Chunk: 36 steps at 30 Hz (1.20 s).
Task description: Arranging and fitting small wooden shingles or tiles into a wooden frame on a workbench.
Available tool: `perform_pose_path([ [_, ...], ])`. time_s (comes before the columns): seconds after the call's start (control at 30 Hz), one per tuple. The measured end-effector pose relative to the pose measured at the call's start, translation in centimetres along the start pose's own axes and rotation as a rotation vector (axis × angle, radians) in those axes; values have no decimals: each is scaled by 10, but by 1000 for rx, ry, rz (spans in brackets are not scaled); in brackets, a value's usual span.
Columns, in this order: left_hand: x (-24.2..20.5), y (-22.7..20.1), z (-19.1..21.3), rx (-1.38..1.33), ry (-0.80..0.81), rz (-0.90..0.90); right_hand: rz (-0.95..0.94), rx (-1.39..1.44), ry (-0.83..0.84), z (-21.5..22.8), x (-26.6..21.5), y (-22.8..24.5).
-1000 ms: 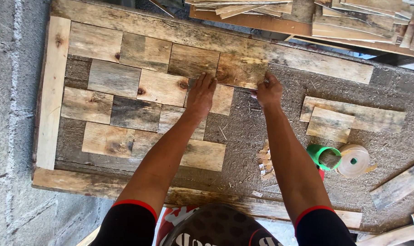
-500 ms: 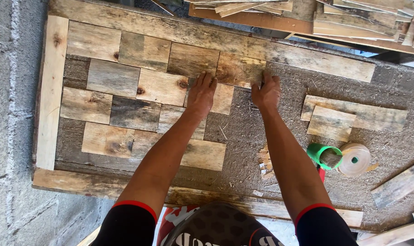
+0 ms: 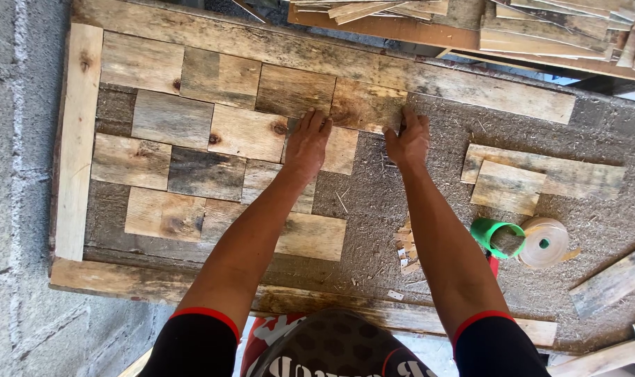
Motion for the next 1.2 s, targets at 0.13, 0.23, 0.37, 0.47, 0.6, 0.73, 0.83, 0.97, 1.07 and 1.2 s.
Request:
perform_pose_path([
  [0.13,-1,2,2,3,-24,-9,6,-2,12,-3,4,-4],
  [0.23,0,3,2,-29,-19,-20,47,-30,-9,-2,6,-3],
  [0.37,1,0,-2,27,-6,-43,106,6,-8,0,4,-1],
  [0.47,-1,1,-2,25,27,-28,143,39,-9,1,7,-10],
  [0.6,1,6,-19,11,-22,-35,201,169,-110,26,-2,-31],
  [0.73,-8,0,10,40,22,-31,383,186,-203,59,-58,-51],
  [0.83,-32,-2,23,1,15,6,448,316,-136,71,-112,-80],
  [0.97,-90,-17,49,-251,-197,33,422,203,-104,88,-188,-125],
  [1.07,-143,-33,51,-334,-223,64,370,117,-120,98,-234,-170],
  [1.2,-208,-60,43,-409,-254,48,291,16,-217,117,-260,-232],
])
Point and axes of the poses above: each hand's wrist, its own x-axis towards the middle knuckle, its own z-axis out of the back of the hand, y = z × x, the point moved 10 cm from there along x, towards the middle knuckle, and after that the axes turned 9 degrees about x, right-handed, at the moved point
